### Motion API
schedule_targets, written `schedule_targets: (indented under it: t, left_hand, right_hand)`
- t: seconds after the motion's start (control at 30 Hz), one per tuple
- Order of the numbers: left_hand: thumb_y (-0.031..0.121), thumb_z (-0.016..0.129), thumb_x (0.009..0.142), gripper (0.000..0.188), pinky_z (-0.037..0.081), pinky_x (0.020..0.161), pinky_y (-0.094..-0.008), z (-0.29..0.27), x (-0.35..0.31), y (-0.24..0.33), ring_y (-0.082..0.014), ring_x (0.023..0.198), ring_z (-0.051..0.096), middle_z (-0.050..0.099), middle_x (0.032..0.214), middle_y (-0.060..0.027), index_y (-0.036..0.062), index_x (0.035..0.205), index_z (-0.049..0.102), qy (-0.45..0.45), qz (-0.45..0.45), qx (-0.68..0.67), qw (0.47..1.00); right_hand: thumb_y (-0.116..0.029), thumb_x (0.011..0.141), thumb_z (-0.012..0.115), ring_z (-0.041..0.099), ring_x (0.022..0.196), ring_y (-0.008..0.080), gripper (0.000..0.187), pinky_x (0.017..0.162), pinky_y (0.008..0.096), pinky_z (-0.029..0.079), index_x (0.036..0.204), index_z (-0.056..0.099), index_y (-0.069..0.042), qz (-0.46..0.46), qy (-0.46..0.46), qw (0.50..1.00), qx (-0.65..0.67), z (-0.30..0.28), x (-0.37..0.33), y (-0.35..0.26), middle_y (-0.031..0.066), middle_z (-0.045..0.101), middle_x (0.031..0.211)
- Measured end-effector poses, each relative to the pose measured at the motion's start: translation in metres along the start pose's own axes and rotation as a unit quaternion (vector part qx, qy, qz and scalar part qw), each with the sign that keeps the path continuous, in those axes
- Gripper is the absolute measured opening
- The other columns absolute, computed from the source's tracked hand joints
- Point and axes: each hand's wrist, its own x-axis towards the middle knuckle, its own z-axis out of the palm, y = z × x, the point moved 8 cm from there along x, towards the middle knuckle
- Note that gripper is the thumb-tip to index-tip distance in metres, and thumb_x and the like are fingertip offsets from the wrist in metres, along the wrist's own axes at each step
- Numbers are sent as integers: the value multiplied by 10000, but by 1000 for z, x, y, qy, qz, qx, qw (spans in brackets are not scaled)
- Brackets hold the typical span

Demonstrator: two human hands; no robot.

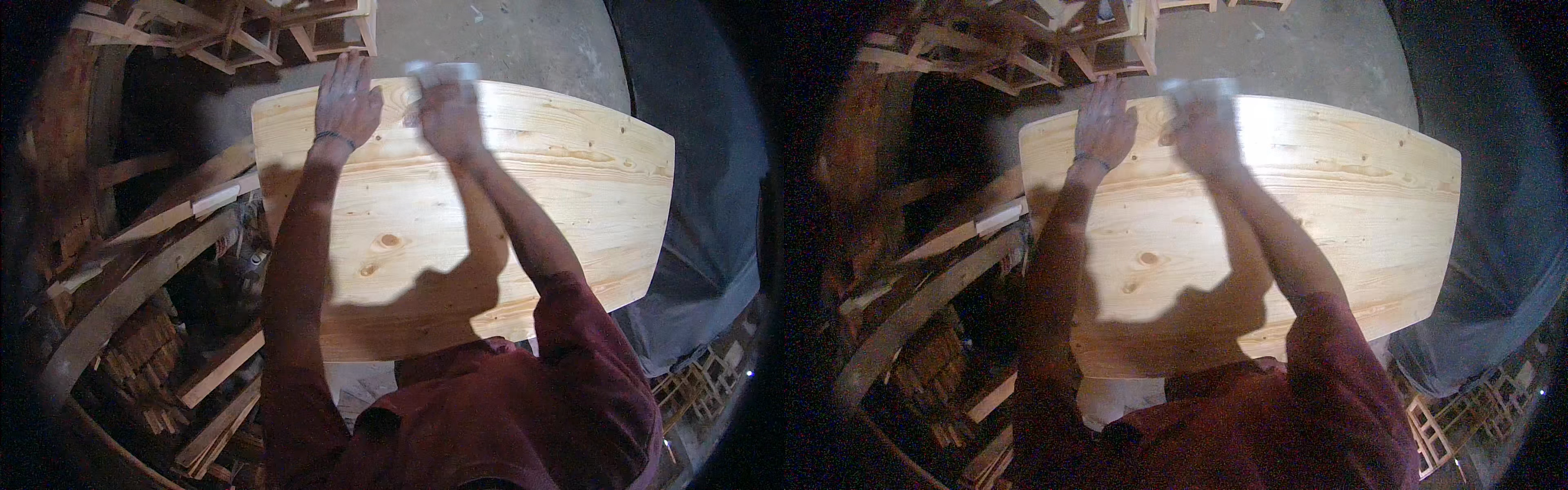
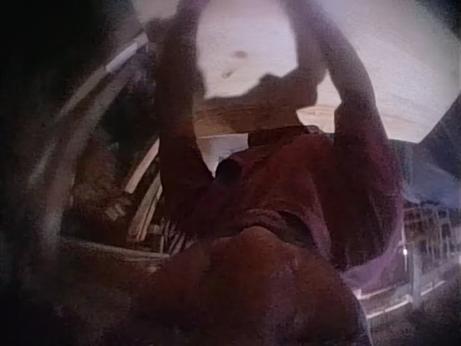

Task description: The person sands the surface and the edges of a wooden tabletop using sandpaper.

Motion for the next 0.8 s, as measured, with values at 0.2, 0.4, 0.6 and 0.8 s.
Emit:
schedule_targets:
  t: [0.2, 0.4, 0.6, 0.8]
  left_hand:
    - [205, 613, 946, 583, 324, 1194, -528, -5, -95, -130, -411, 1463, 392, 449, 1544, -260, -55, 1451, 486, 87, -70, -274, 955]
    - [214, 595, 962, 603, 309, 1209, -522, -30, -95, -113, -437, 1448, 398, 463, 1535, -249, -41, 1487, 447, 54, -66, 23, 996]
    - [228, 552, 1004, 620, 243, 1247, -499, -8, -60, -125, -416, 1492, 345, 408, 1585, -237, -34, 1538, 374, -53, -91, -15, 994]
    - [270, 535, 1025, 657, 202, 1263, -511, -6, -100, -145, -414, 1534, 263, 286, 1638, -283, -73, 1547, 329, -56, -60, 87, 993]
  right_hand:
    - [-279, 1000, 507, 461, 1370, 387, 425, 1118, 547, 384, 1396, 587, -146, -108, 105, 987, -54, -31, -39, 55, 181, 527, 1465]
    - [-219, 1036, 452, 511, 1335, 435, 466, 1107, 578, 383, 1452, 505, -18, 102, 163, 970, -146, -20, -14, 163, 226, 526, 1491]
    - [-371, 995, 490, 402, 1450, 350, 493, 1186, 610, 270, 1431, 558, -150, -219, 182, 955, 81, 7, 14, -169, 102, 485, 1556]
    - [-436, 915, 658, 423, 1415, 365, 596, 1173, 559, 300, 1432, 571, -152, -56, 167, 983, 56, -14, -54, 38, 141, 536, 1482]
